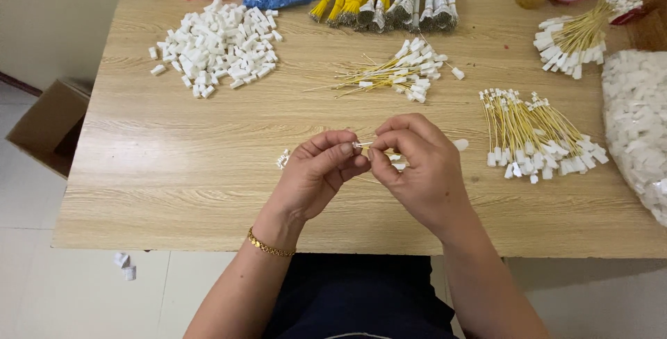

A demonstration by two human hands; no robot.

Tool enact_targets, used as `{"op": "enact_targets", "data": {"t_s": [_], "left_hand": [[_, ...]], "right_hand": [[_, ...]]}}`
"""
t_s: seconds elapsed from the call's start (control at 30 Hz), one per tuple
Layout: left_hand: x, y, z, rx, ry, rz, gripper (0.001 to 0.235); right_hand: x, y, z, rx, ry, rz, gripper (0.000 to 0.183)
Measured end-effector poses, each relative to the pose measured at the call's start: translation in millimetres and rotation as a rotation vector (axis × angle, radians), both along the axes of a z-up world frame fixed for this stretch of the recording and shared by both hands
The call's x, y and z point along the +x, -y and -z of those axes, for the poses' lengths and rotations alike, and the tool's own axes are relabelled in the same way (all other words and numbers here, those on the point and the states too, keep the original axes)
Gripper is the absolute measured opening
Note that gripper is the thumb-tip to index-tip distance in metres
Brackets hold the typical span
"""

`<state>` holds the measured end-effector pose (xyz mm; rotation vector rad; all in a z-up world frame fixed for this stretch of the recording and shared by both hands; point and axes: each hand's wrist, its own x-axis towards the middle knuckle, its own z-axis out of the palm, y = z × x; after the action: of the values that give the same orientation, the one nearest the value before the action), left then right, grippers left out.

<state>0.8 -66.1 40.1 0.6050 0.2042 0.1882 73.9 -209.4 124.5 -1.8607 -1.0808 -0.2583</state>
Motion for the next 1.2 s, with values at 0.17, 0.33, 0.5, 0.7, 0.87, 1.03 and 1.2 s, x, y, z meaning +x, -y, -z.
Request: {"op": "enact_targets", "data": {"t_s": [0.17, 0.33, 0.5, 0.7, 0.87, 1.03, 1.2], "left_hand": [[-1.0, -0.7, 1.8, 0.008, 0.004, 0.012, 0.018], [-0.7, -1.2, 7.0, 0.017, -0.001, 0.01, 0.018], [-2.5, 1.4, 0.1, 0.102, -0.028, -0.042, 0.017], [2.5, 3.6, 12.5, 0.24, -0.068, -0.099, 0.019], [6.6, 4.5, 26.3, 0.25, -0.116, -0.124, 0.018], [12.0, 7.7, 39.6, 0.213, -0.168, -0.114, 0.018], [21.0, 2.2, 62.0, 0.312, -0.241, -0.116, 0.019]], "right_hand": [[-0.1, -0.5, -0.9, -0.01, 0.03, 0.004, 0.01], [1.3, -0.8, 0.1, -0.04, 0.083, 0.005, 0.011], [1.3, -1.9, 0.0, -0.055, 0.153, 0.027, 0.012], [0.6, -7.7, 0.7, -0.058, 0.104, 0.011, 0.013], [6.6, -7.8, 33.6, -0.025, -0.029, 0.009, 0.011], [12.3, -8.4, 51.2, -0.028, -0.089, 0.042, 0.01], [19.7, -8.1, 67.5, -0.076, -0.186, 0.035, 0.007]]}}
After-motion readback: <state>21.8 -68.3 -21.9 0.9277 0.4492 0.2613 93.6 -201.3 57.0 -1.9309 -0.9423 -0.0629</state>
